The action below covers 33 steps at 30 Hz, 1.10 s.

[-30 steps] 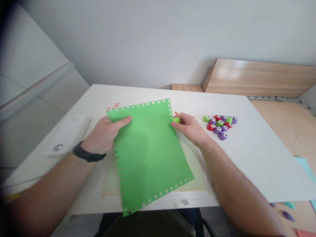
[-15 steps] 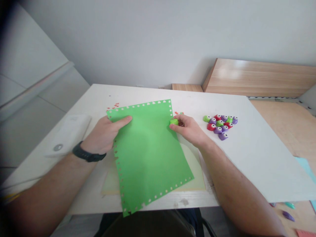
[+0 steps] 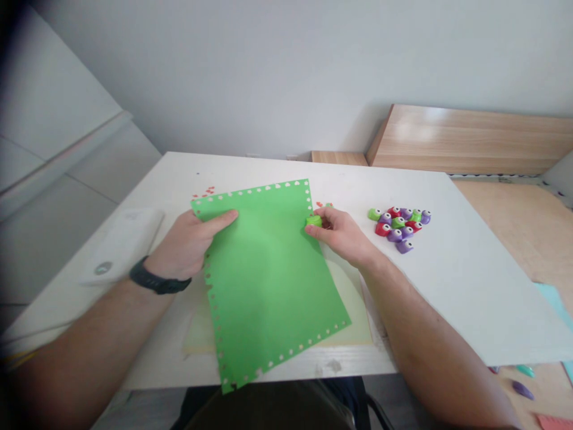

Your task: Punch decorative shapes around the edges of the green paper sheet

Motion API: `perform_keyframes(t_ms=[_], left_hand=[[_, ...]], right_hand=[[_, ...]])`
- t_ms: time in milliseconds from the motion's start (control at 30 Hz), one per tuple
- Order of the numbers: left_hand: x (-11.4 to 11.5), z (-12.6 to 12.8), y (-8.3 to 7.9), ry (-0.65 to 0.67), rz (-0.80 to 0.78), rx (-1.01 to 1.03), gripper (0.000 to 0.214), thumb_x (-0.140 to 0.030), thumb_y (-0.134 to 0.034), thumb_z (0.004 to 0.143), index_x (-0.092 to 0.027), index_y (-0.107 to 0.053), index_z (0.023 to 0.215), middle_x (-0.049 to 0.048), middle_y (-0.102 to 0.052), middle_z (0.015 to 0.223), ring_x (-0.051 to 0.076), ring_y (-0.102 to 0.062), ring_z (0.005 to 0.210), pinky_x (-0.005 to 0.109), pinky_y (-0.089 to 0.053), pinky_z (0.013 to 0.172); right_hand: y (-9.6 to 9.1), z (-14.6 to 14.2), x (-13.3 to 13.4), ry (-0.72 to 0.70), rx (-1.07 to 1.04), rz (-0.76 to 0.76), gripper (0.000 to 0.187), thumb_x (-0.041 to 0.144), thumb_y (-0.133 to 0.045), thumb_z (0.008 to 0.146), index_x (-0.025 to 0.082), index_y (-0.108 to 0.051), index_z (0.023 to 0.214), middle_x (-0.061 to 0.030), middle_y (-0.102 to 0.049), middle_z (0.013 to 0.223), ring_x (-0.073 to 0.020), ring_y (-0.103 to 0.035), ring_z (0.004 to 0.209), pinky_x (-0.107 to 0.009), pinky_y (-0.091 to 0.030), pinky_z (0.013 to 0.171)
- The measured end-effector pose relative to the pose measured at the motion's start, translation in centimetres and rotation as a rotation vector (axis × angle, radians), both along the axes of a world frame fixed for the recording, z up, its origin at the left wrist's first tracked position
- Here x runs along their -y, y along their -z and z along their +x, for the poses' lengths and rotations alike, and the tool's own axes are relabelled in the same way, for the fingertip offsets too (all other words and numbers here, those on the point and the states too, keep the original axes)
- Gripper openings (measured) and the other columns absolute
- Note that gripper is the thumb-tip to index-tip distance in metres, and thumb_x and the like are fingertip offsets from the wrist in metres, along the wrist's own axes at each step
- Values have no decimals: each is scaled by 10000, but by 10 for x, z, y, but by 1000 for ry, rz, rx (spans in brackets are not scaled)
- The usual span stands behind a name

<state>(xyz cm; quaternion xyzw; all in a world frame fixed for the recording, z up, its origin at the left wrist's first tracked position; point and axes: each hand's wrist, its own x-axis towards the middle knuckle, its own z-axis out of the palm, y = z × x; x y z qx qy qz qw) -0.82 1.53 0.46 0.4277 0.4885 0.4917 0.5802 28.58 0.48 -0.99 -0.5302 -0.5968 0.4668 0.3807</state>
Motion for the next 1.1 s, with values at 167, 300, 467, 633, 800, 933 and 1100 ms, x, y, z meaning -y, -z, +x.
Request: perform_keyframes(t_ms=[167,300,467,633,800,933,1100], left_hand=[[0,0,1,-8,5,9,484,-371,-915,738,-212,-797,1179,90,-800,1191,286,-770,998,416,-608,933],[0,0,0,3,13,3,482,-365,-904,747,-210,-788,1189,90,-787,1236,297,-756,1065,415,-604,945],[0,2,-2,-20,2,-8,437,-366,-891,743,-228,-801,1147,76,-803,1181,324,-744,1107,432,-609,928],[0,2,-3,-15,-7,-2,469,-368,-912,716,-213,-801,1144,89,-791,1226,318,-757,1064,420,-621,906],[0,2,-3,-17,-7,11,441,-349,-906,738,-217,-802,1145,78,-792,1223,304,-748,1101,423,-605,964],[0,2,-3,-15,-3,8,427,-369,-892,762,-218,-800,1150,76,-790,1227,299,-749,1097,430,-599,987],[0,1,-1,-13,-1,7,407,-375,-880,788,-216,-799,1153,77,-784,1246,294,-743,1120,436,-574,1044]], right_hand=[[1,1,0,12,-2,0,382,480,-839,793,211,-751,1049,-39,-722,939,-216,-628,877,-369,-496,815],[3,2,-1,-4,0,-1,359,461,-816,827,213,-743,1077,-41,-726,1010,-208,-633,904,-359,-495,834],[3,1,-1,-10,-2,-4,348,442,-812,838,209,-739,1087,-45,-731,1024,-206,-635,906,-361,-495,842],[5,1,-1,-6,2,2,346,446,-813,839,210,-743,1083,-47,-736,1019,-207,-638,894,-368,-500,838],[6,2,-2,-2,5,-6,352,447,-827,824,211,-741,1070,-45,-740,1011,-209,-646,898,-371,-508,845],[7,2,-2,11,16,-2,353,456,-823,824,215,-743,1068,-46,-742,1006,-217,-647,903,-378,-514,844],[9,2,-2,12,14,1,355,456,-819,827,219,-742,1081,-44,-741,995,-215,-646,888,-374,-513,828]])
